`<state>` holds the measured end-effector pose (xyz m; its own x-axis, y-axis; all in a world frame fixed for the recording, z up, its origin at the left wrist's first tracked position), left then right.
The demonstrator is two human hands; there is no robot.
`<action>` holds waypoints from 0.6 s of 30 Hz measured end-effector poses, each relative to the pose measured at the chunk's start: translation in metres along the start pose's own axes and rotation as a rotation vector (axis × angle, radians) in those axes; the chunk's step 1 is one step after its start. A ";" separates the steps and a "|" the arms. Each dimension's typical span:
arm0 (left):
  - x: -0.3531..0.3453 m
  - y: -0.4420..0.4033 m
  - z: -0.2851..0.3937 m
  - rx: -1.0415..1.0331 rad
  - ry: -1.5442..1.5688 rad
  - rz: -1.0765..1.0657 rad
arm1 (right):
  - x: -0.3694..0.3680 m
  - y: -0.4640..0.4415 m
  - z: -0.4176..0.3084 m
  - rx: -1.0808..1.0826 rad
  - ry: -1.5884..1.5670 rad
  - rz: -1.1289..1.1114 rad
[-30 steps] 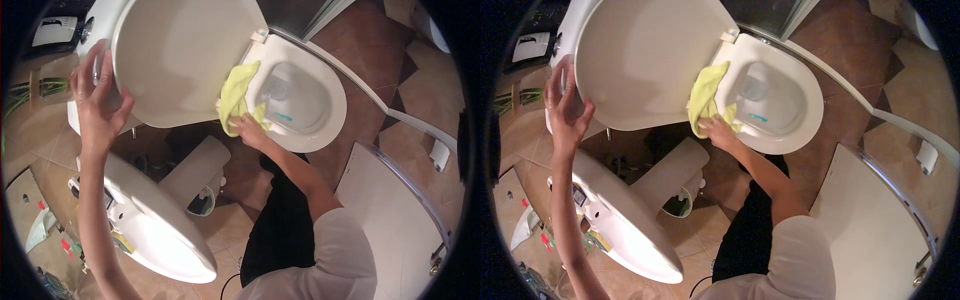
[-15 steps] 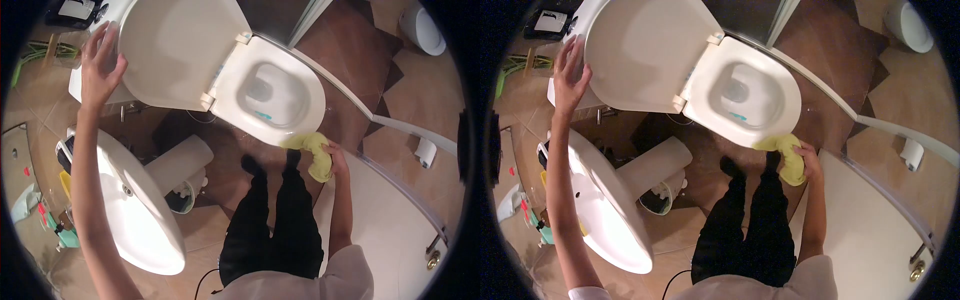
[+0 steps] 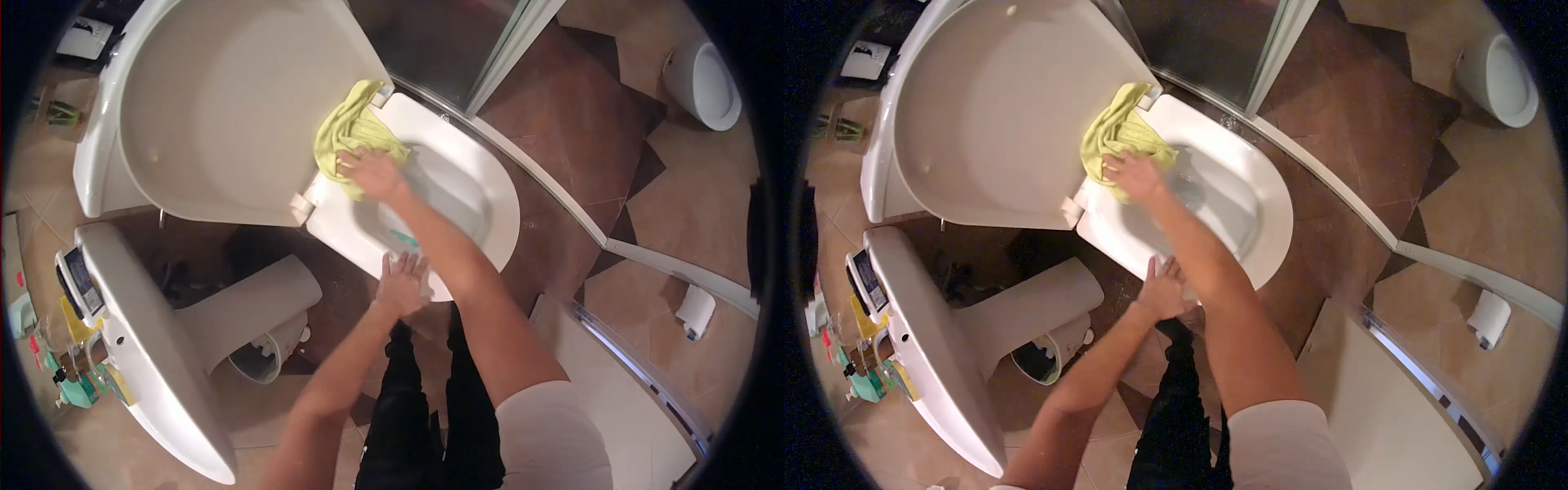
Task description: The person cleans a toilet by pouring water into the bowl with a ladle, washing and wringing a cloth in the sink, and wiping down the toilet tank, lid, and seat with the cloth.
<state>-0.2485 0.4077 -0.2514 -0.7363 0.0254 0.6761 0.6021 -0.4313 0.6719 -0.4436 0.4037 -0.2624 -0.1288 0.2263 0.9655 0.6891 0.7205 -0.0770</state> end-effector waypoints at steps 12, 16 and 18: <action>-0.020 -0.017 0.031 0.204 -0.072 0.116 | 0.044 0.215 0.112 -0.545 -0.105 0.017; -0.019 -0.016 0.033 0.159 -0.070 0.155 | 0.044 0.311 0.134 -1.033 -1.030 0.099; -0.016 -0.015 0.033 0.159 -0.075 0.144 | 0.059 0.326 0.135 -1.182 -1.505 0.143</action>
Point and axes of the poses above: each hand's wrist, its own y-axis away from the middle knuckle, its own x-axis out of the back of the hand, z = x × y, the point moved 3 cm from there along -y, towards the middle knuckle, and after that the axes turned 3 degrees about -y, right-handed, at the moved point
